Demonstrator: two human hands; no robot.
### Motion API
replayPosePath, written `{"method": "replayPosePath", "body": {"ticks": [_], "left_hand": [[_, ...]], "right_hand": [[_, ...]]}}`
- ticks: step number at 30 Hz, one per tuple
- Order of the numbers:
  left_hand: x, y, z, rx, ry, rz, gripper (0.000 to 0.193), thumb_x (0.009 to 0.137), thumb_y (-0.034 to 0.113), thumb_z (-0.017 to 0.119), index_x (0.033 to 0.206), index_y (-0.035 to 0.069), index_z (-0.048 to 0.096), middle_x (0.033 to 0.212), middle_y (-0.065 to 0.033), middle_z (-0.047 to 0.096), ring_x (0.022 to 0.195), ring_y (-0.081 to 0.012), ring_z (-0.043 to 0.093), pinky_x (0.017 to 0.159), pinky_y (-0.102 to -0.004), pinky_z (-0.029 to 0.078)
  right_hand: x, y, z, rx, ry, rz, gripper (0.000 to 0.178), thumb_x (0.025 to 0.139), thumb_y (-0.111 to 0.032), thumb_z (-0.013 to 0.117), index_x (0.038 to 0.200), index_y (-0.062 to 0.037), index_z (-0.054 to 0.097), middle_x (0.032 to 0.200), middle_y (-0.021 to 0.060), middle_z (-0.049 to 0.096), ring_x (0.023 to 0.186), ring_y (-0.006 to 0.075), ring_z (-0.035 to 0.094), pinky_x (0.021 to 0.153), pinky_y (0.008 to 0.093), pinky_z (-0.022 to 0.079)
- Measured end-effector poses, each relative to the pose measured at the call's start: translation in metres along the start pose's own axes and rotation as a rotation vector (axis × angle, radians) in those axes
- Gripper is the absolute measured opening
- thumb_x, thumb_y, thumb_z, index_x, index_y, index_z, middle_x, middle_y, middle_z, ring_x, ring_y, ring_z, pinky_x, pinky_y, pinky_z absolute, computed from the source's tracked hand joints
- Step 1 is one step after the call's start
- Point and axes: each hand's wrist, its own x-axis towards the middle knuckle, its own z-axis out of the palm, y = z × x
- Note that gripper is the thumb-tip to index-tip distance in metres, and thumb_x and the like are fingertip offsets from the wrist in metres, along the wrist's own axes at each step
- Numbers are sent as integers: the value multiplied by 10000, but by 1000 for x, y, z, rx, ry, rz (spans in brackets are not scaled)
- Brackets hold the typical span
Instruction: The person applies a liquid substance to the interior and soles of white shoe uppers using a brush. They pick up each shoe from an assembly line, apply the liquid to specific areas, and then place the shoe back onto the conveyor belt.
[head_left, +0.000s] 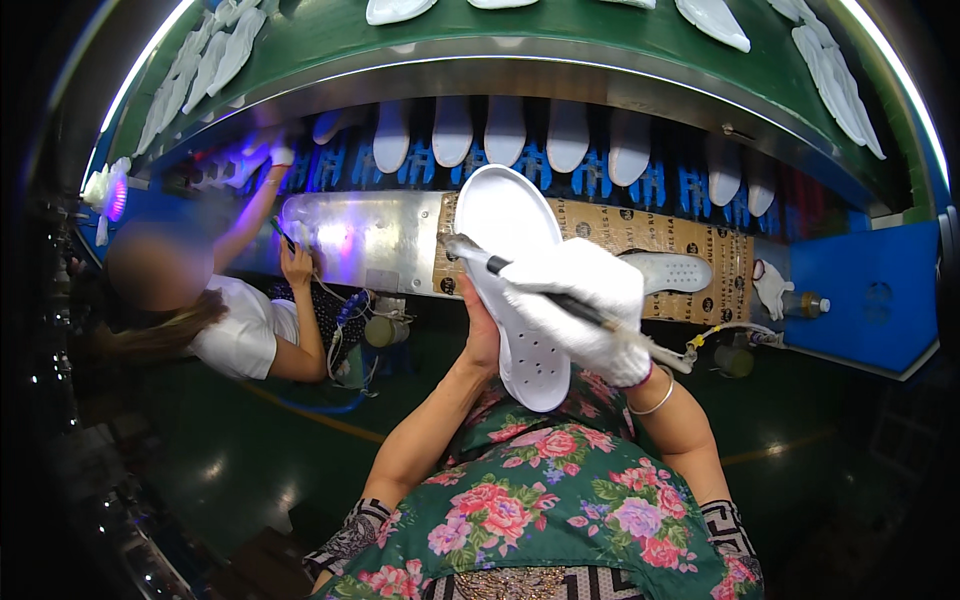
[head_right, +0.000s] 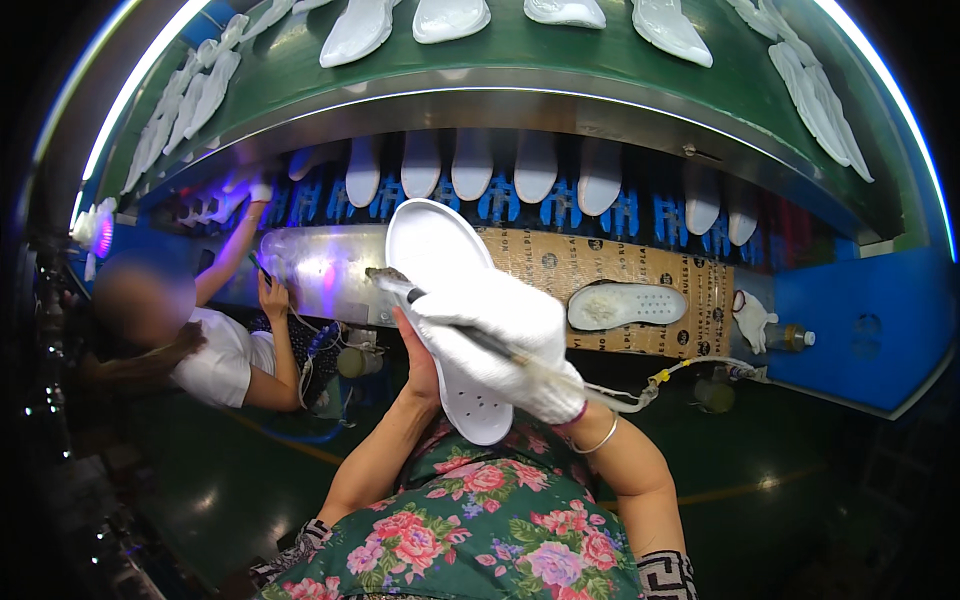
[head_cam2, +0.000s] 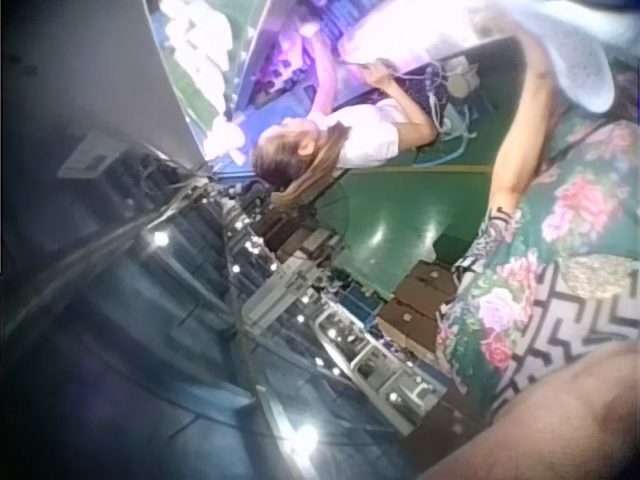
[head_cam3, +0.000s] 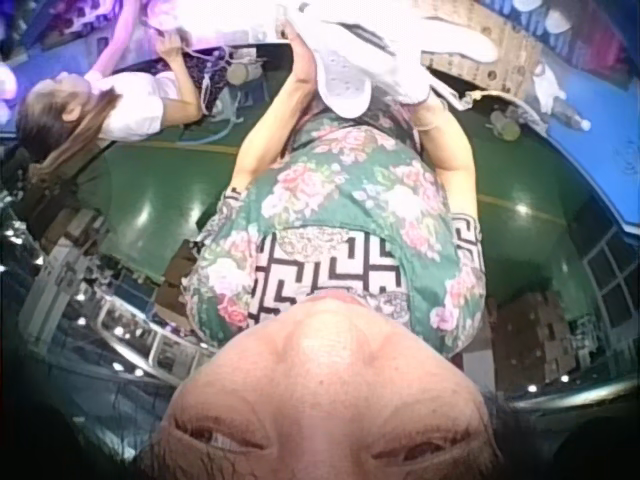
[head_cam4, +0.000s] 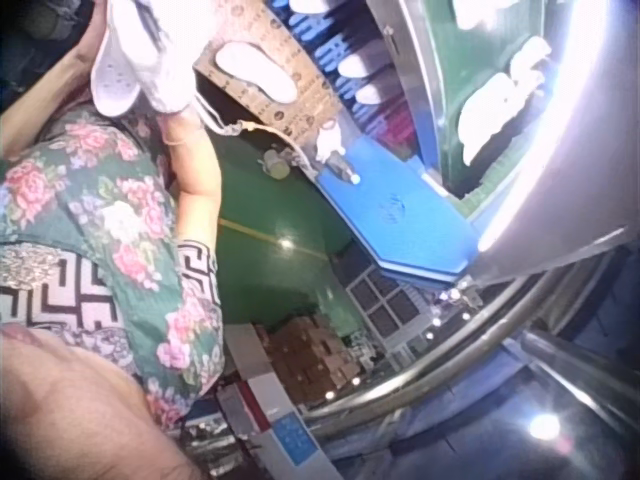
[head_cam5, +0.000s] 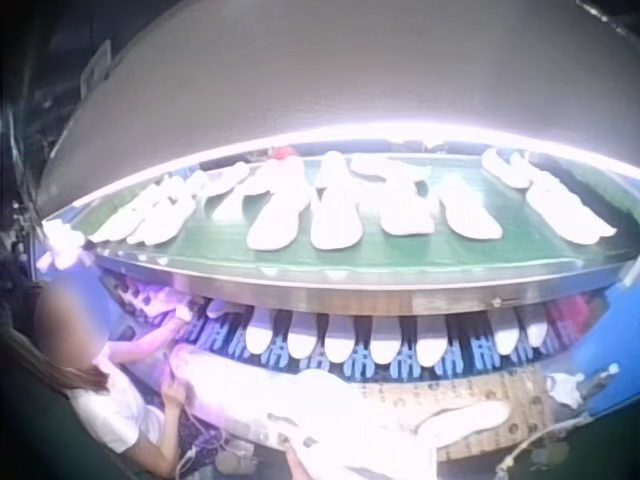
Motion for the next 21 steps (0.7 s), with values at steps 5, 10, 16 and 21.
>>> {"method": "replayPosePath", "body": {"ticks": [5,10,16,21], "left_hand": [[9,0,-14,-369,-457,135,1030,820,868,147,1495,103,287,1399,-119,484,1221,-261,544,984,-426,497],[5,3,-32,35,-42,84,1014,833,859,225,1521,114,239,1480,-122,400,1341,-284,428,1123,-443,361],[12,8,-33,5,71,128,1032,814,878,217,1526,131,221,1466,-113,410,1332,-278,435,1099,-447,393],[16,9,-47,-349,-144,179,1079,774,903,258,1531,136,198,1471,-120,401,1312,-298,454,1080,-478,416]], "right_hand": [[5,19,-1,-79,125,8,266,768,-34,749,1030,-77,736,969,95,713,861,231,695,734,314,560],[-1,9,11,99,-47,-61,222,731,-51,768,950,-80,749,910,83,729,777,238,702,730,336,558],[-1,19,13,-29,-56,-96,236,769,-63,738,1001,-104,729,939,86,724,809,241,709,726,335,569],[-10,7,18,265,-122,13,199,752,-64,761,951,-75,747,897,83,729,817,257,707,744,335,557]]}}
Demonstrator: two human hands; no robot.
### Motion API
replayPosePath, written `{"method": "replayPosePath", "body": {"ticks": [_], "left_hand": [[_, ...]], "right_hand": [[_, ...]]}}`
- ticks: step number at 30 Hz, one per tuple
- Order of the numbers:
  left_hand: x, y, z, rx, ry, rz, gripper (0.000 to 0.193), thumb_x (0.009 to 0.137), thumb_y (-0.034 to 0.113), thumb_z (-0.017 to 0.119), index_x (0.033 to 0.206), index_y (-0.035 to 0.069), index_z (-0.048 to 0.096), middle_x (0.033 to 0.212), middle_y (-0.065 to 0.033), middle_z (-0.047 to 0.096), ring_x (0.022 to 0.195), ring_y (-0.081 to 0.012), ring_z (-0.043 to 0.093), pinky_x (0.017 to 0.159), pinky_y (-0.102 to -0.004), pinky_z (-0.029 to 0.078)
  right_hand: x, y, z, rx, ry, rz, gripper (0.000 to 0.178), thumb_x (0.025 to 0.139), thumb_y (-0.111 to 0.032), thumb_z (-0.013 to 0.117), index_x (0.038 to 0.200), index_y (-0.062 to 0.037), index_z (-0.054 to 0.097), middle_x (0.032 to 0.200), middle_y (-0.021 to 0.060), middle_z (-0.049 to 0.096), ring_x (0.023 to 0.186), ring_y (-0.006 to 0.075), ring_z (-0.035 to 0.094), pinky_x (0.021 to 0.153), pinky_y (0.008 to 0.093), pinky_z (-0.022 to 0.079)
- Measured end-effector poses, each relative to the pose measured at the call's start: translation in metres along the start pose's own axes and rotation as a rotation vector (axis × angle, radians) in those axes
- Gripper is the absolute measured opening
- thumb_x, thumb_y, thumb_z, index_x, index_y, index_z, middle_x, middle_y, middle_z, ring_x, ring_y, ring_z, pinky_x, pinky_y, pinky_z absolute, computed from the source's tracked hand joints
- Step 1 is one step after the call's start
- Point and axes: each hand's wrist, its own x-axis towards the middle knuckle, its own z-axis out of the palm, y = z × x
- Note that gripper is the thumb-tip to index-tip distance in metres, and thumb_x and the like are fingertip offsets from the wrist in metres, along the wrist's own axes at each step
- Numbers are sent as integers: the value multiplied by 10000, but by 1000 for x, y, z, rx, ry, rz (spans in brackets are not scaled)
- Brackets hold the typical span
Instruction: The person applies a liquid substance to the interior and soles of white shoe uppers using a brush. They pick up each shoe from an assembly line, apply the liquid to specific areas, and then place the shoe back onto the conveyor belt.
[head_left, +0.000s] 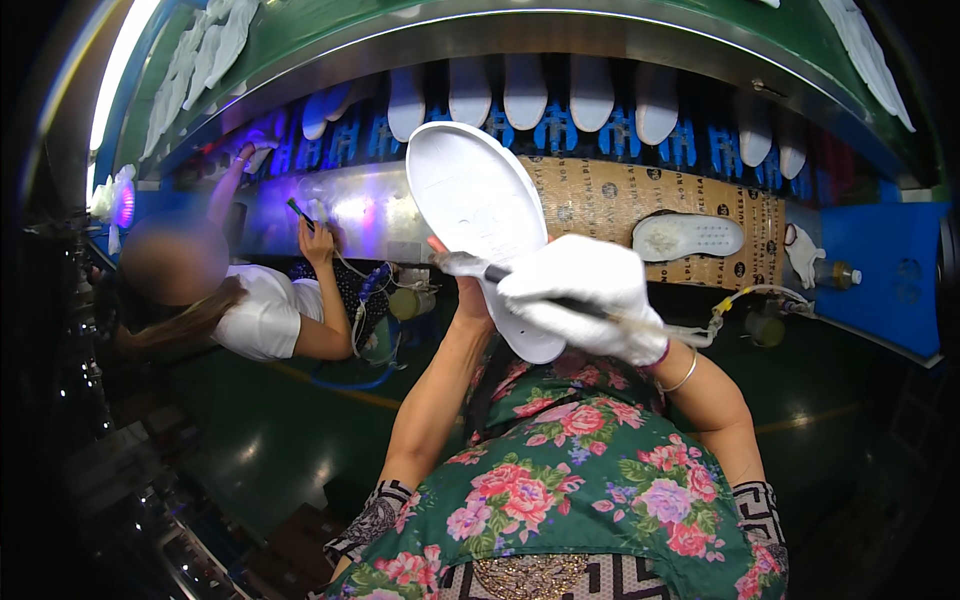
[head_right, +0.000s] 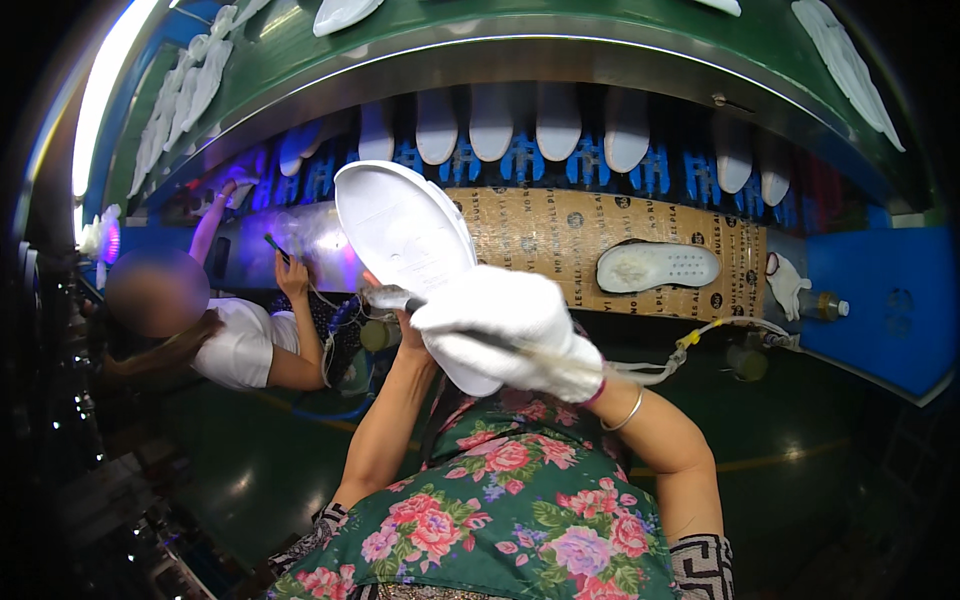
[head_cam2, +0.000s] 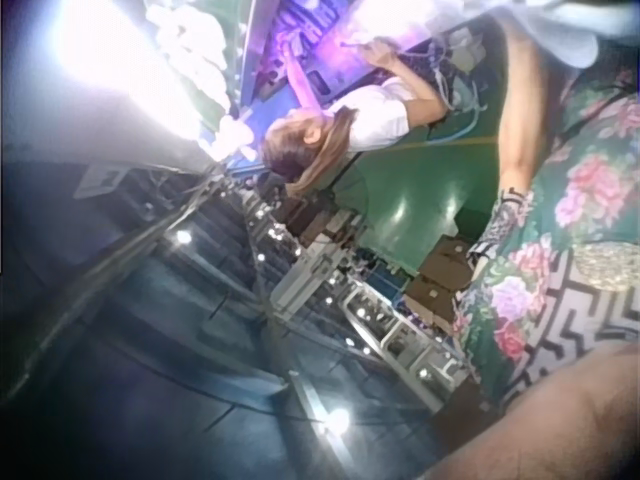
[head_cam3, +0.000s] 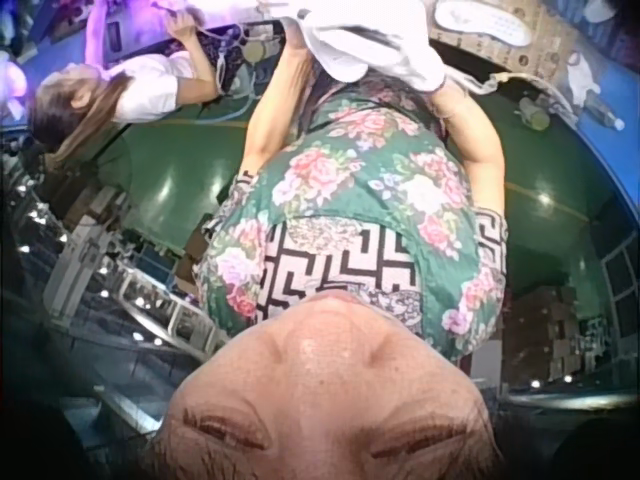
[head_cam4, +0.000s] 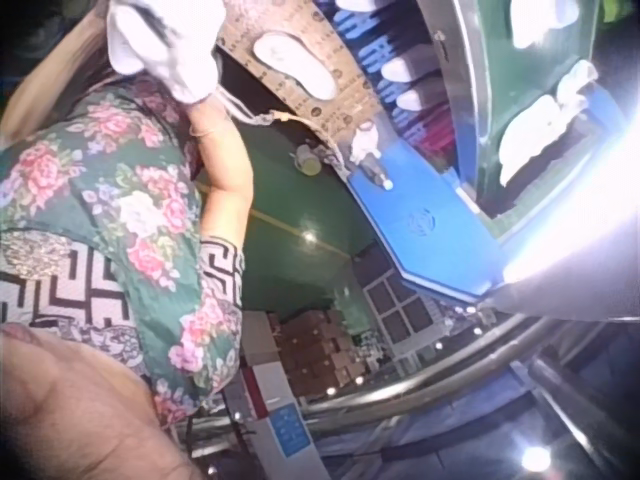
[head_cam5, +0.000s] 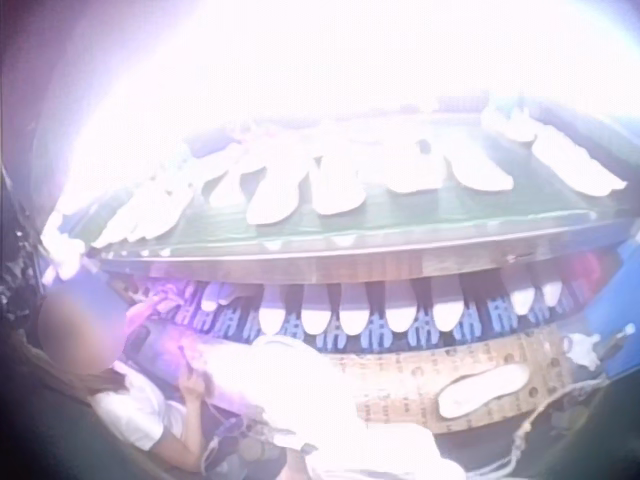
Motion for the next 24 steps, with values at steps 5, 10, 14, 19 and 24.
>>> {"method": "replayPosePath", "body": {"ticks": [5,10,14,19,24], "left_hand": [[15,11,-5,186,95,-15,1186,682,972,260,1471,87,279,1263,-202,538,1127,-331,578,967,-499,493],[16,16,-16,-171,-99,-193,1257,569,1011,370,1358,34,408,1043,-248,602,918,-356,630,769,-497,552],[21,17,-13,-209,-183,-171,1255,512,1001,481,1312,34,474,1046,-242,594,938,-375,601,779,-474,526],[31,30,-14,-312,-231,-147,1286,483,998,515,1229,-49,504,1066,-236,589,993,-373,569,798,-472,519],[41,34,-7,-356,-308,-193,1291,458,983,566,1217,-57,475,1070,-246,581,1011,-371,552,822,-476,514]], "right_hand": [[-11,14,8,-303,-14,-88,281,780,-56,731,1058,-98,723,971,93,722,839,263,698,739,344,558],[-10,8,11,62,-22,33,236,744,-61,772,976,-91,746,899,79,729,796,231,708,725,329,563],[-8,12,11,-238,-27,-70,263,750,-40,759,1003,-102,731,875,89,720,765,252,702,702,318,563],[-10,2,14,83,-23,50,223,750,-17,754,964,-78,744,890,82,724,788,224,703,716,315,554],[-23,9,19,-184,-66,-52,227,752,-47,738,972,-104,729,910,66,708,783,257,694,705,342,562]]}}
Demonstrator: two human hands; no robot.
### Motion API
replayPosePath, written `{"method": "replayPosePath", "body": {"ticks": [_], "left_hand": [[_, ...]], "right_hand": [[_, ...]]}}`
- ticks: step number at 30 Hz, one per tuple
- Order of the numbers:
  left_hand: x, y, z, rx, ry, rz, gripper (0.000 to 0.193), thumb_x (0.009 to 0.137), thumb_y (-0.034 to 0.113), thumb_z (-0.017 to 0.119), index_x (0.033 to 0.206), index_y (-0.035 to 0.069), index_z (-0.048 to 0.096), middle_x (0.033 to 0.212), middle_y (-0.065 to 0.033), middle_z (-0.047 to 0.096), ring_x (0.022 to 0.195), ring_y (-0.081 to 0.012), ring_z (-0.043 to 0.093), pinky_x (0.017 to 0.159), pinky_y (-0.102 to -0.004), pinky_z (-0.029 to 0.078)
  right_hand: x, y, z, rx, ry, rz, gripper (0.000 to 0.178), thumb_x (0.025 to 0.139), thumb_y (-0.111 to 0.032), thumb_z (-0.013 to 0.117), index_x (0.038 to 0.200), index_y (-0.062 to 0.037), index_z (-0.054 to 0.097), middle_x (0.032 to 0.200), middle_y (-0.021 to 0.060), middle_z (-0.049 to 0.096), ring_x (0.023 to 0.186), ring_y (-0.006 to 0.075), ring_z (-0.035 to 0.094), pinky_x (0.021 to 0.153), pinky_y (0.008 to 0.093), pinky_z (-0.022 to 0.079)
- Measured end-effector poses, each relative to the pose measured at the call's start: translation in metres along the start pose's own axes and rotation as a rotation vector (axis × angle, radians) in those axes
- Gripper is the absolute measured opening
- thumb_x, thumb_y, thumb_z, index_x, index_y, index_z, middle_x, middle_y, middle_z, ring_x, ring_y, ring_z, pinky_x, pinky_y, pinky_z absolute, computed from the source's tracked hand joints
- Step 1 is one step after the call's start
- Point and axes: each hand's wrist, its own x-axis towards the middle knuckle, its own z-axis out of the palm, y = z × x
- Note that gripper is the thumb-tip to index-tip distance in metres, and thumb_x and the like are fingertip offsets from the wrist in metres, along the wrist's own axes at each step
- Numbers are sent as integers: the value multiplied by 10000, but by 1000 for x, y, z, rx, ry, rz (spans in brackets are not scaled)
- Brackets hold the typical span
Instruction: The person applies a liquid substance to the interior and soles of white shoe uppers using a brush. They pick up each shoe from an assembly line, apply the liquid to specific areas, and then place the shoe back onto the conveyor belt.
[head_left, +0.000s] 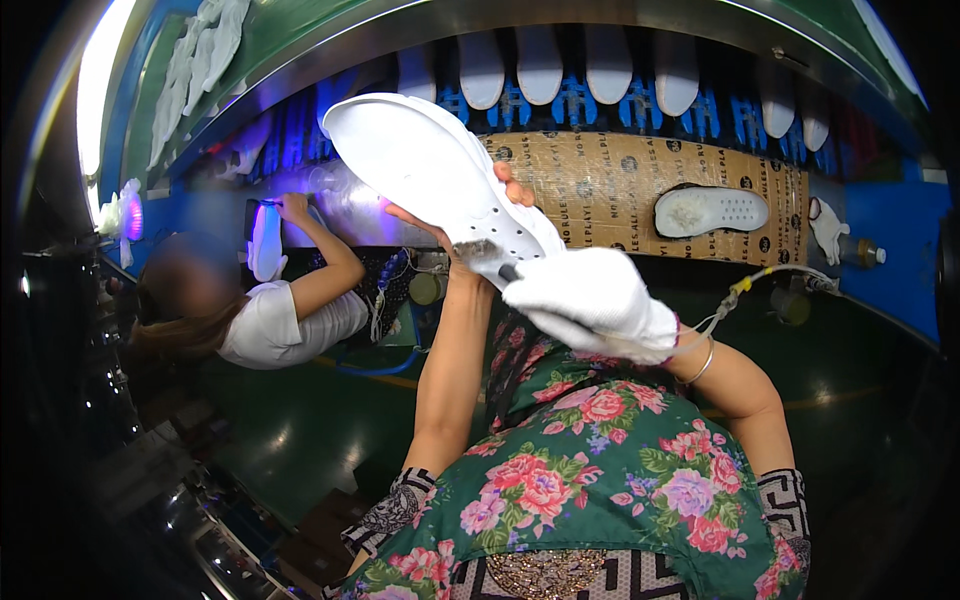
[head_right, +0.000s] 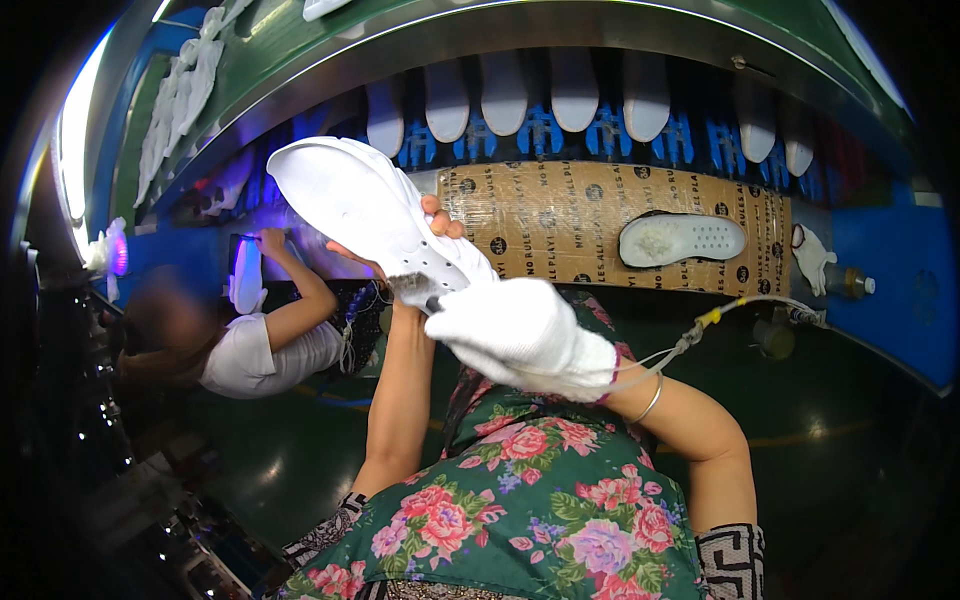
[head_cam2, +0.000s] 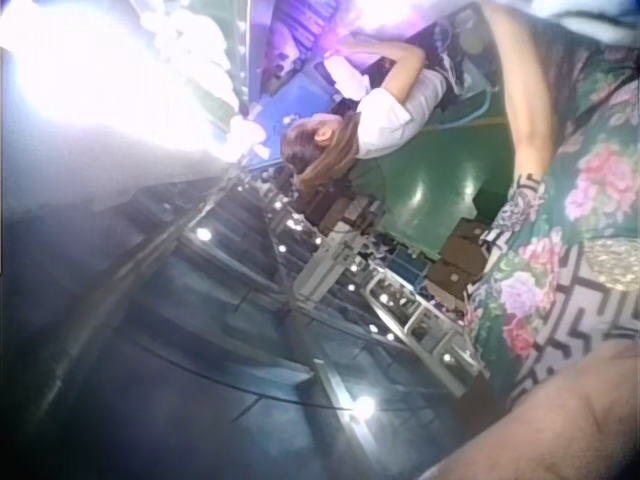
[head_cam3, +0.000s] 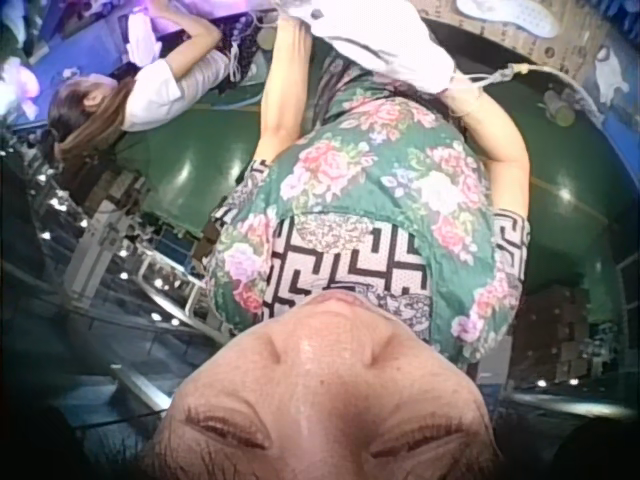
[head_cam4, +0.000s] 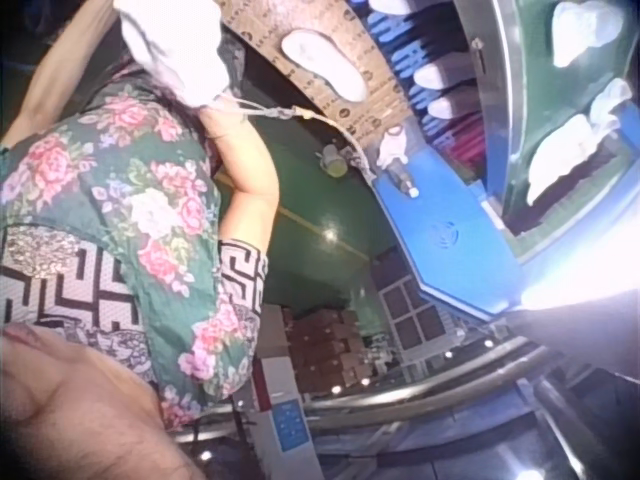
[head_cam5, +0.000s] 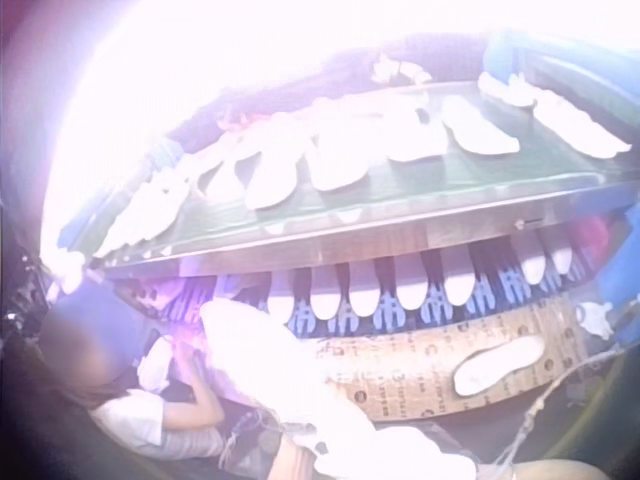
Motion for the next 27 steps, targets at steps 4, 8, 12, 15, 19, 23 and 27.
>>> {"method": "replayPosePath", "body": {"ticks": [4,8,12,15,19,23,27], "left_hand": [[0,18,-19,55,-78,-18,1173,552,918,620,1223,-22,418,1055,-172,568,1126,-366,519,949,-512,476],[8,21,-8,148,132,39,1261,478,997,520,1169,-57,476,1009,-213,593,914,-356,580,769,-462,517],[15,33,-11,176,41,-56,1254,528,998,475,1295,7,447,1049,-229,575,888,-357,587,702,-464,528],[22,35,-3,196,46,-38,1253,555,995,454,1358,34,419,1045,-242,577,865,-373,601,653,-487,538],[34,37,1,520,116,-58,1240,630,979,370,1392,1,394,995,-291,624,727,-358,688,562,-439,604],[38,40,4,504,56,-192,1224,643,961,397,1378,-17,431,993,-305,638,760,-356,708,554,-429,623],[34,45,4,401,101,-365,1191,636,905,526,1412,8,410,1042,-326,615,803,-401,698,596,-447,627]], "right_hand": [[4,-3,-5,284,17,105,149,768,-61,753,915,-84,737,887,60,717,769,221,694,688,314,549],[0,7,-5,68,110,119,197,762,-84,754,956,-89,722,908,69,716,784,235,694,689,323,555],[-3,1,4,290,21,101,181,770,-83,753,949,-86,725,872,83,699,780,253,691,676,327,551],[4,3,-2,281,85,203,159,772,-75,761,928,-87,736,864,78,701,769,226,689,686,308,545],[1,10,2,-16,61,42,222,769,-47,738,985,-92,713,887,87,693,760,256,679,672,337,553],[-3,1,9,179,-27,83,228,760,-47,749,979,-102,717,879,88,691,768,259,682,670,335,554],[4,-6,2,243,-13,224,173,771,-69,765,940,-76,730,890,69,704,791,231,693,719,318,555]]}}
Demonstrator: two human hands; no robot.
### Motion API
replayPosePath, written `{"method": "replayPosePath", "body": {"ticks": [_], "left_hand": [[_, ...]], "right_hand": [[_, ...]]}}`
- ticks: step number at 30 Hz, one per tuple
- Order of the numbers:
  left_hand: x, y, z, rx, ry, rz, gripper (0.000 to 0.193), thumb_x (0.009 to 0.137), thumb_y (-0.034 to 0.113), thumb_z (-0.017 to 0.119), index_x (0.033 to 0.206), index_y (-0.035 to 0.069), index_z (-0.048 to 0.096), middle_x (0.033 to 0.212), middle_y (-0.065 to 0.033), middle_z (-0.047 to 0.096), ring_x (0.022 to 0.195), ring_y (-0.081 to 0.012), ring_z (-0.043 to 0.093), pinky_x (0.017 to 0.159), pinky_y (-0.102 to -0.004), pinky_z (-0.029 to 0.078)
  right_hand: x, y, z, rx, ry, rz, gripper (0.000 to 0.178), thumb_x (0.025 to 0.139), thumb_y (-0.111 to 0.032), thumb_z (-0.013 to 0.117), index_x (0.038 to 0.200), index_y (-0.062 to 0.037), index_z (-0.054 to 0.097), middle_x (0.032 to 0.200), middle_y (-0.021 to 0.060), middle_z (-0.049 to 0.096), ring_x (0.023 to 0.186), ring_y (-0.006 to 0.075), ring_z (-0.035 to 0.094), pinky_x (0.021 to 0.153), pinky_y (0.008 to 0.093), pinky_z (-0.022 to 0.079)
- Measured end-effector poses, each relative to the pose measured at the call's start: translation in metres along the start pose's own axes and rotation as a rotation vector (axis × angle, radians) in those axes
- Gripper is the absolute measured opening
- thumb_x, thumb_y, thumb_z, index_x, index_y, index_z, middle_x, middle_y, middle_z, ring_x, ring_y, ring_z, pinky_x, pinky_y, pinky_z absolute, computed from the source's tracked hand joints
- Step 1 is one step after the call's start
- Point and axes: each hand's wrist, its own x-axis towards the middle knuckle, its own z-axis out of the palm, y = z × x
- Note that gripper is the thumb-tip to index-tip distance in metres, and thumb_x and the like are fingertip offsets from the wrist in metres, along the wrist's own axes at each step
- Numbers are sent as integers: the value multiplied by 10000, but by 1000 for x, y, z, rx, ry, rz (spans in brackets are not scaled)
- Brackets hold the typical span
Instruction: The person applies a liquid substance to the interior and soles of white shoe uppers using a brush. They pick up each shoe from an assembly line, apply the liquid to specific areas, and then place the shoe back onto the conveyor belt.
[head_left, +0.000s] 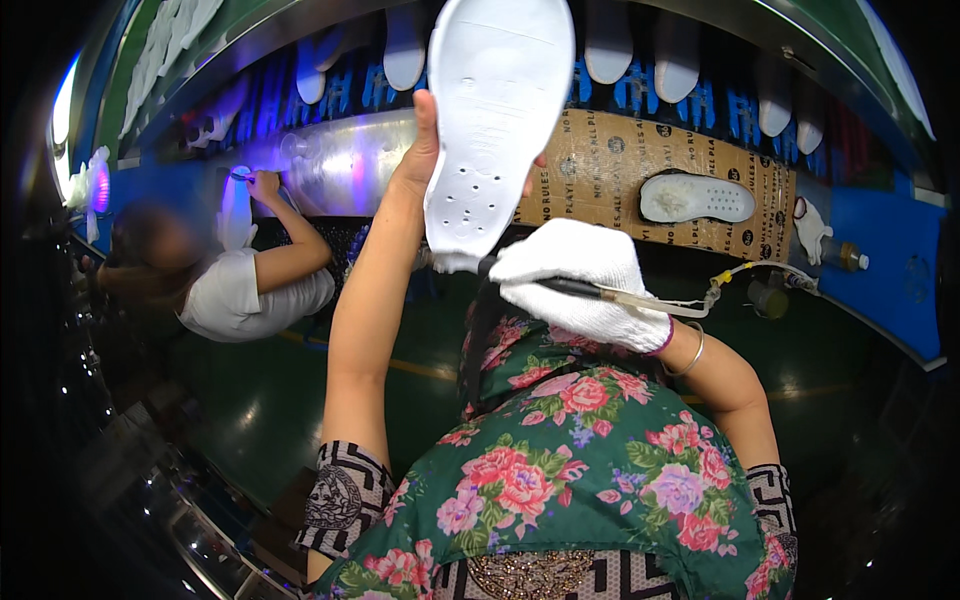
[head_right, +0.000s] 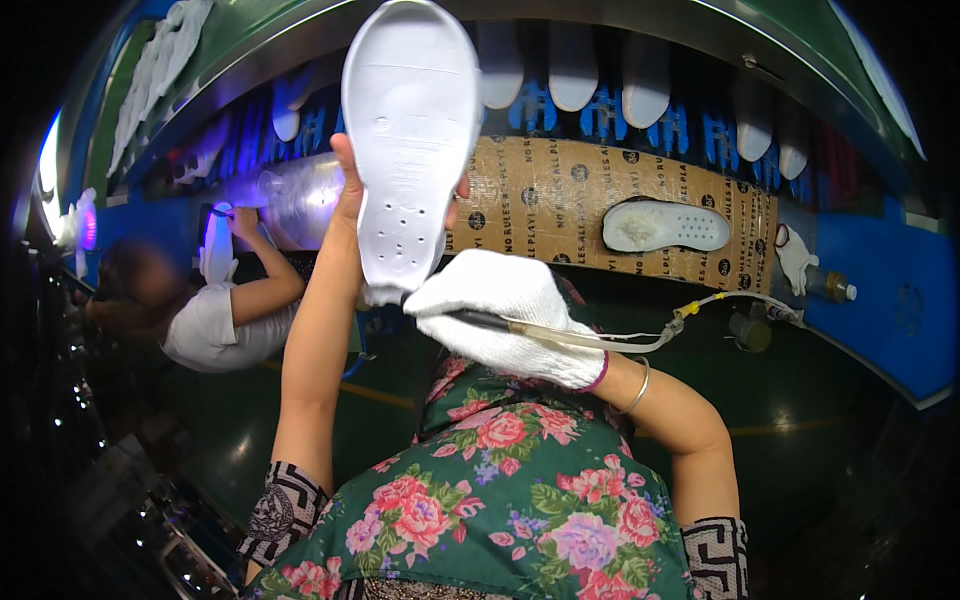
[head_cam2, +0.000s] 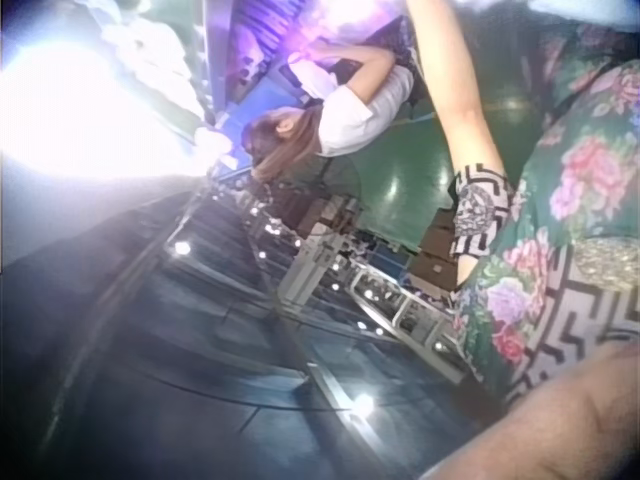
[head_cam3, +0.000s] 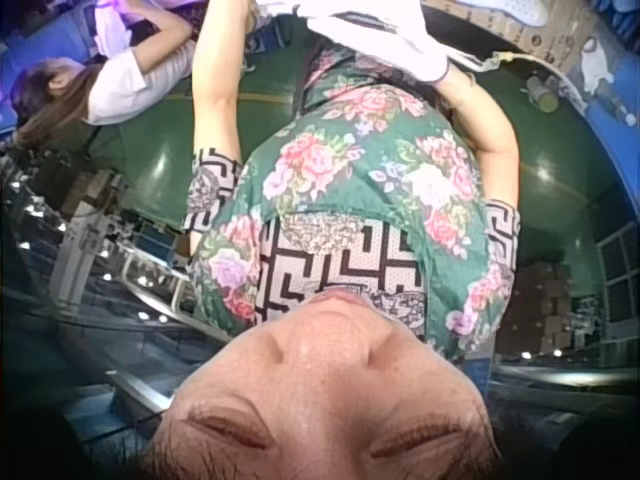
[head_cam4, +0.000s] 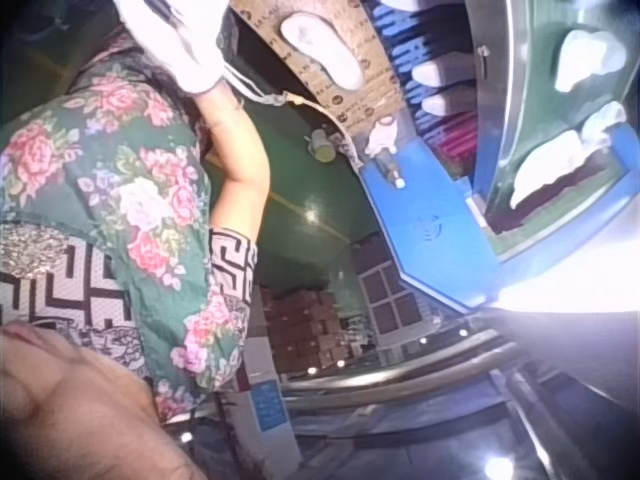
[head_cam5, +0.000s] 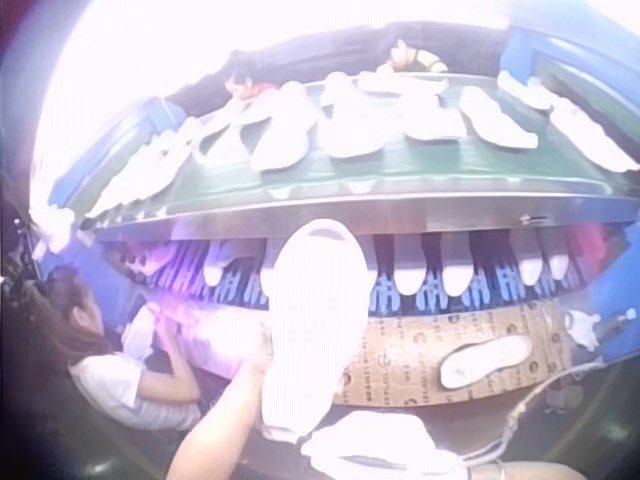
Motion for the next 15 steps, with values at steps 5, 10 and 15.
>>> {"method": "replayPosePath", "body": {"ticks": [5,10,15], "left_hand": [[7,5,14,273,252,-205,1121,683,850,555,1420,18,413,1077,-301,622,829,-407,697,628,-470,632],[8,14,16,382,272,-388,983,733,759,597,1359,6,511,1189,-288,606,935,-347,699,680,-480,632],[21,12,29,623,294,-343,955,793,795,510,1406,62,500,1357,-218,543,1236,-299,567,931,-403,543]], "right_hand": [[-8,20,12,-267,-32,-268,290,746,-38,748,1026,-77,683,916,118,695,753,281,689,637,343,569],[1,4,4,17,-113,-16,193,776,-52,747,962,-91,713,931,78,706,842,244,695,747,325,558],[0,10,5,-101,-16,-16,209,775,-44,749,979,-72,712,919,88,700,808,241,691,719,316,554]]}}
